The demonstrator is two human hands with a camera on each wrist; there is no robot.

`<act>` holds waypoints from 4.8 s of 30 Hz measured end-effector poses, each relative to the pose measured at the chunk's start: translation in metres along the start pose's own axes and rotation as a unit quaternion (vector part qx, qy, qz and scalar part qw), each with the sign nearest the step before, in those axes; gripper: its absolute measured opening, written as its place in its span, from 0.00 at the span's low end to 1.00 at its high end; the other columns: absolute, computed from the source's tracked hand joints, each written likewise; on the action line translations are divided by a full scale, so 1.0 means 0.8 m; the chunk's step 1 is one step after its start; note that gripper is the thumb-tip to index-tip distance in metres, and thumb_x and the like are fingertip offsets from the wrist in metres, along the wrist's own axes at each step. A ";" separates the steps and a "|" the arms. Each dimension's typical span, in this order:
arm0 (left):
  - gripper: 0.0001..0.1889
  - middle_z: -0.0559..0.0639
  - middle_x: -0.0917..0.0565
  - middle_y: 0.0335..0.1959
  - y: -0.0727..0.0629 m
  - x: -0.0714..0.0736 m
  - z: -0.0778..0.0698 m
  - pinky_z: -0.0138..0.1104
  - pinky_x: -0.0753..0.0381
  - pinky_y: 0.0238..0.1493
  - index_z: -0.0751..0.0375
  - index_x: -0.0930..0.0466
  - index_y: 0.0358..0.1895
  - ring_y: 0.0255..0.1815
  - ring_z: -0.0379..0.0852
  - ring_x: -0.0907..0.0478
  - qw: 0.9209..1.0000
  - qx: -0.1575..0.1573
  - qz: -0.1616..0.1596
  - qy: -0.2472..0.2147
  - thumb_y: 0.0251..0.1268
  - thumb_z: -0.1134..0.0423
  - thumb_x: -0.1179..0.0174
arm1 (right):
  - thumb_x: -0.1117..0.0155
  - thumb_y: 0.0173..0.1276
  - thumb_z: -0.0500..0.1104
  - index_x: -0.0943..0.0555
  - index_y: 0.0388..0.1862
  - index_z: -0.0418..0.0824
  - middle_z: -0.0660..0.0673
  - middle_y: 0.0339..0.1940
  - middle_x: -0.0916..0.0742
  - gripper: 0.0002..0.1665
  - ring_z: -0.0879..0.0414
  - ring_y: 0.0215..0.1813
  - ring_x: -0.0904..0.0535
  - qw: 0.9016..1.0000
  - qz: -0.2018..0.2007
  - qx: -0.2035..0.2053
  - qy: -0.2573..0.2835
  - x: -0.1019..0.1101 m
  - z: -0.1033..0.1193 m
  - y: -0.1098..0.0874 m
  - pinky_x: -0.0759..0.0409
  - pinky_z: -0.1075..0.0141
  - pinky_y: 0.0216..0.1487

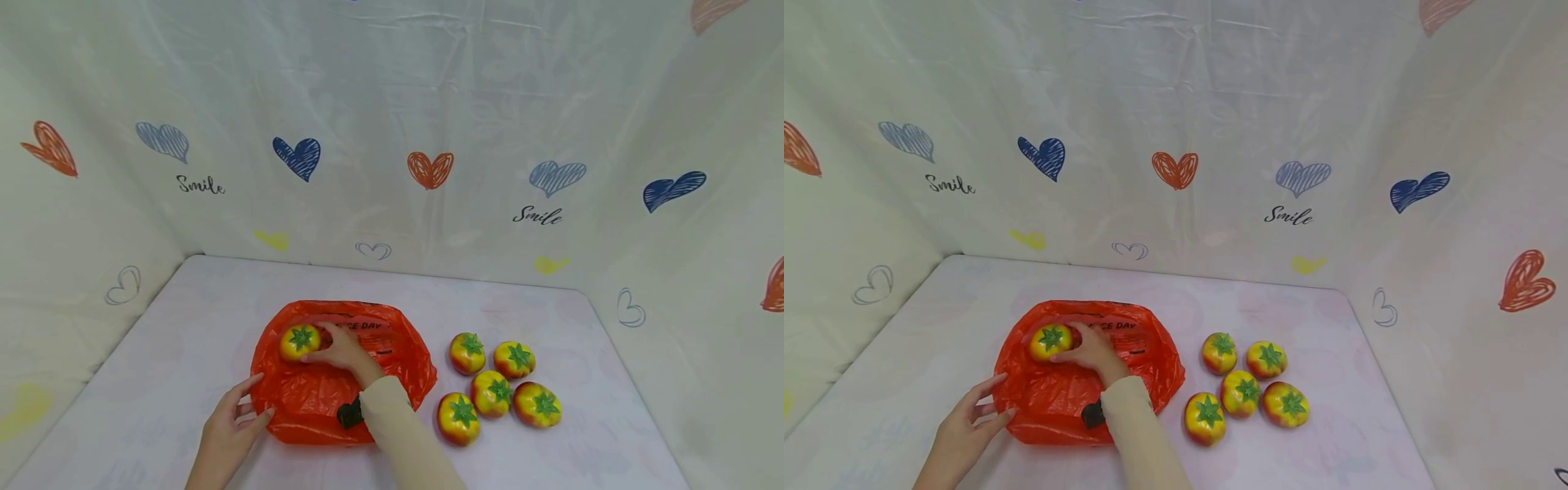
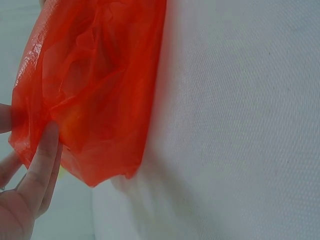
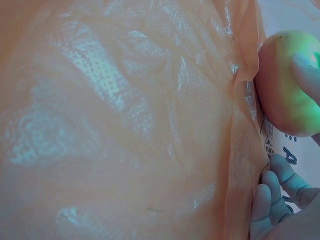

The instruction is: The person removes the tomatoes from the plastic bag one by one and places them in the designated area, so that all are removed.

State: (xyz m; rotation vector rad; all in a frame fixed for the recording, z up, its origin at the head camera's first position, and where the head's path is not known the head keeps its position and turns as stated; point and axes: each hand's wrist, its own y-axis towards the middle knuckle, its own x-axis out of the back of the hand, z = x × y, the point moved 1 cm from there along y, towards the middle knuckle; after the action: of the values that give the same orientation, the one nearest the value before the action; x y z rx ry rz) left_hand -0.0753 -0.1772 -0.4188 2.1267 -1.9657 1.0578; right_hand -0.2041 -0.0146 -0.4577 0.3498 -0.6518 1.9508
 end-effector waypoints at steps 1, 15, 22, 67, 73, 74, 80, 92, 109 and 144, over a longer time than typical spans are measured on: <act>0.34 0.66 0.40 0.64 0.000 0.000 0.000 0.44 0.18 0.48 0.57 0.46 0.70 0.55 0.62 0.32 1.000 0.000 0.000 0.000 0.62 0.63 0.42 | 0.30 0.54 0.56 0.33 0.66 0.56 0.45 0.62 0.29 0.40 0.46 0.63 0.36 1.000 -0.001 0.000 -0.001 0.000 0.000 0.000 0.29 0.48 0.61; 0.33 0.67 0.40 0.64 0.002 0.001 0.001 0.43 0.18 0.47 0.57 0.45 0.70 0.55 0.62 0.31 1.000 0.000 -0.003 0.001 0.62 0.64 0.42 | 0.30 0.52 0.59 0.31 0.63 0.54 0.45 0.62 0.28 0.39 0.48 0.61 0.33 1.000 -0.004 0.004 0.007 0.001 -0.003 0.000 0.28 0.50 0.62; 0.33 0.66 0.39 0.64 0.001 0.001 0.001 0.44 0.18 0.48 0.56 0.45 0.69 0.55 0.61 0.32 1.000 0.000 -0.004 0.005 0.62 0.63 0.42 | 0.30 0.53 0.56 0.31 0.61 0.50 0.49 0.57 0.24 0.37 0.55 0.55 0.29 0.999 0.011 0.028 0.025 0.006 -0.010 0.001 0.25 0.55 0.60; 0.33 0.66 0.39 0.64 -0.001 0.000 -0.001 0.44 0.18 0.48 0.57 0.45 0.70 0.55 0.61 0.32 1.000 -0.003 -0.009 0.003 0.61 0.66 0.43 | 0.32 0.55 0.56 0.36 0.62 0.49 0.47 0.60 0.26 0.38 0.52 0.58 0.31 0.992 -0.065 0.089 0.069 0.055 0.016 -0.096 0.21 0.56 0.54; 0.33 0.65 0.39 0.64 -0.001 0.000 -0.002 0.44 0.18 0.48 0.57 0.45 0.70 0.55 0.60 0.32 1.000 -0.005 -0.013 0.001 0.61 0.66 0.43 | 0.31 0.55 0.53 0.36 0.62 0.49 0.48 0.58 0.26 0.38 0.53 0.56 0.31 0.988 -0.088 0.097 0.079 0.062 0.012 -0.119 0.20 0.58 0.52; 0.33 0.65 0.39 0.64 -0.001 0.000 -0.002 0.44 0.18 0.48 0.57 0.45 0.69 0.55 0.60 0.32 1.000 -0.007 -0.014 0.001 0.61 0.66 0.43 | 0.31 0.55 0.53 0.36 0.62 0.48 0.47 0.57 0.26 0.38 0.53 0.55 0.30 0.987 -0.093 0.100 0.081 0.063 0.010 -0.122 0.20 0.58 0.52; 0.33 0.65 0.38 0.63 -0.002 0.001 -0.002 0.43 0.18 0.48 0.58 0.45 0.69 0.54 0.59 0.31 1.000 -0.012 -0.011 0.004 0.61 0.66 0.43 | 0.31 0.55 0.54 0.36 0.62 0.47 0.46 0.55 0.25 0.39 0.52 0.53 0.29 0.984 -0.116 0.100 0.095 0.068 -0.004 -0.143 0.20 0.59 0.51; 0.33 0.65 0.39 0.64 0.000 0.000 -0.001 0.44 0.18 0.48 0.57 0.45 0.69 0.55 0.59 0.32 1.000 -0.011 -0.010 0.003 0.61 0.66 0.43 | 0.28 0.52 0.55 0.34 0.60 0.54 0.49 0.54 0.25 0.38 0.53 0.52 0.30 0.974 -0.167 0.045 0.146 0.081 -0.025 -0.183 0.22 0.58 0.52; 0.33 0.65 0.39 0.64 0.000 0.000 -0.001 0.44 0.18 0.49 0.57 0.45 0.70 0.55 0.60 0.33 1.000 -0.010 -0.012 0.007 0.61 0.66 0.43 | 0.26 0.49 0.51 0.34 0.62 0.50 0.47 0.55 0.26 0.41 0.53 0.49 0.29 0.953 -0.245 -0.039 0.175 0.104 -0.056 -0.235 0.20 0.67 0.48; 0.32 0.65 0.37 0.62 -0.001 0.004 -0.004 0.42 0.18 0.48 0.58 0.44 0.69 0.54 0.58 0.31 1.000 -0.023 -0.013 0.011 0.62 0.66 0.43 | 0.31 0.51 0.61 0.43 0.70 0.46 0.44 0.58 0.30 0.53 0.55 0.48 0.29 0.901 -0.349 -0.234 0.111 0.130 -0.214 -0.310 0.25 0.78 0.38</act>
State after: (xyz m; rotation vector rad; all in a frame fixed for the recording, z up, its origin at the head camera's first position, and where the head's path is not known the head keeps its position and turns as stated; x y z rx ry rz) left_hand -0.0764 -0.1780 -0.4146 2.1025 -1.9281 1.0180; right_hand -0.0235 0.2477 -0.4721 0.0369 -0.6982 1.0828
